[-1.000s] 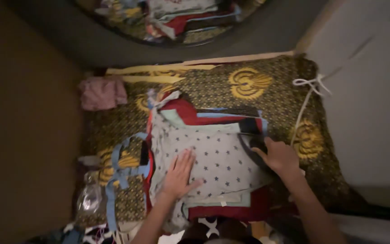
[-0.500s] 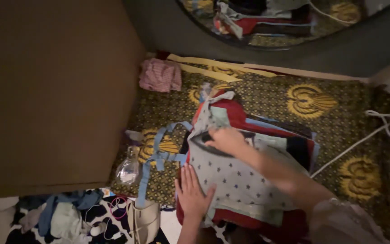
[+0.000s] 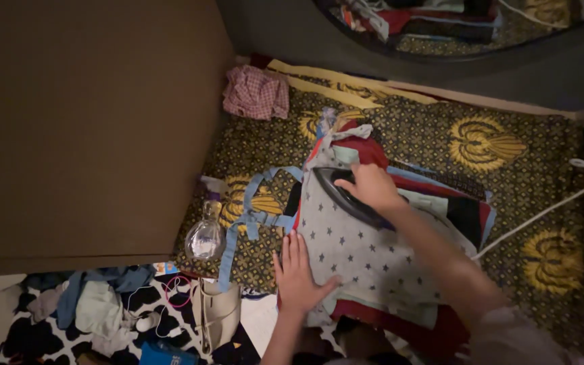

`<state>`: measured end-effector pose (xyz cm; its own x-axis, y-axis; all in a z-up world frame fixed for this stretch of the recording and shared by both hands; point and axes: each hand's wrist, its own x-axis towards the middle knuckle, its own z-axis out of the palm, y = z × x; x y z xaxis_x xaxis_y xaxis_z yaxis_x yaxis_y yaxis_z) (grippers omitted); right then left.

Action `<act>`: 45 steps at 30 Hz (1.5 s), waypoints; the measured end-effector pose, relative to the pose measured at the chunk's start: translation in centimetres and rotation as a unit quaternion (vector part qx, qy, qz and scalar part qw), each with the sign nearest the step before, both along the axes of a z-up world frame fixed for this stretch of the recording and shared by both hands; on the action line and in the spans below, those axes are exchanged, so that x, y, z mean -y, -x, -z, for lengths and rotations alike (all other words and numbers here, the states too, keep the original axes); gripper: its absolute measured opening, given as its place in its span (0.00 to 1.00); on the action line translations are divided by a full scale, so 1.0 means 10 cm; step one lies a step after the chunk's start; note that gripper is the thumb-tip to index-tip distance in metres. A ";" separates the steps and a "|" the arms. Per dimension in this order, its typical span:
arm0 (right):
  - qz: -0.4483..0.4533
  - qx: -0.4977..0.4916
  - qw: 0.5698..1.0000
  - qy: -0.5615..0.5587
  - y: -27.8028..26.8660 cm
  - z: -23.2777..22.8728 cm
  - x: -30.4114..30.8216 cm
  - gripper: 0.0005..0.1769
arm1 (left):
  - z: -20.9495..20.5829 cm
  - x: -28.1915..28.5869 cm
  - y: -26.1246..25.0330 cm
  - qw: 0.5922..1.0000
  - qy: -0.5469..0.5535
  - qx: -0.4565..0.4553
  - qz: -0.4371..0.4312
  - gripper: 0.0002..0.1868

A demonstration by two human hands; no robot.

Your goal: The person is ironing several items of clothing on a flat surface and folding them.

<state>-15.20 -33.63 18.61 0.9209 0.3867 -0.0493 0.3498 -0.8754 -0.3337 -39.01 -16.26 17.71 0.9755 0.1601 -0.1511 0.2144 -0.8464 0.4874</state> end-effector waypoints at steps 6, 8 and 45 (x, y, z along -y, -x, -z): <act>-0.199 -0.100 0.975 0.010 0.76 -0.27 0.10 0.34 | 0.13 -0.28 0.54 0.951 0.182 0.233 -0.095 0.35; -0.213 -0.083 0.973 0.027 1.07 -0.19 -0.03 0.33 | 0.04 -0.18 0.69 0.961 0.163 0.148 -0.165 0.28; 0.179 -0.079 0.977 0.083 1.72 0.00 1.91 0.34 | 0.85 -0.33 1.28 0.925 0.272 0.001 -0.264 0.15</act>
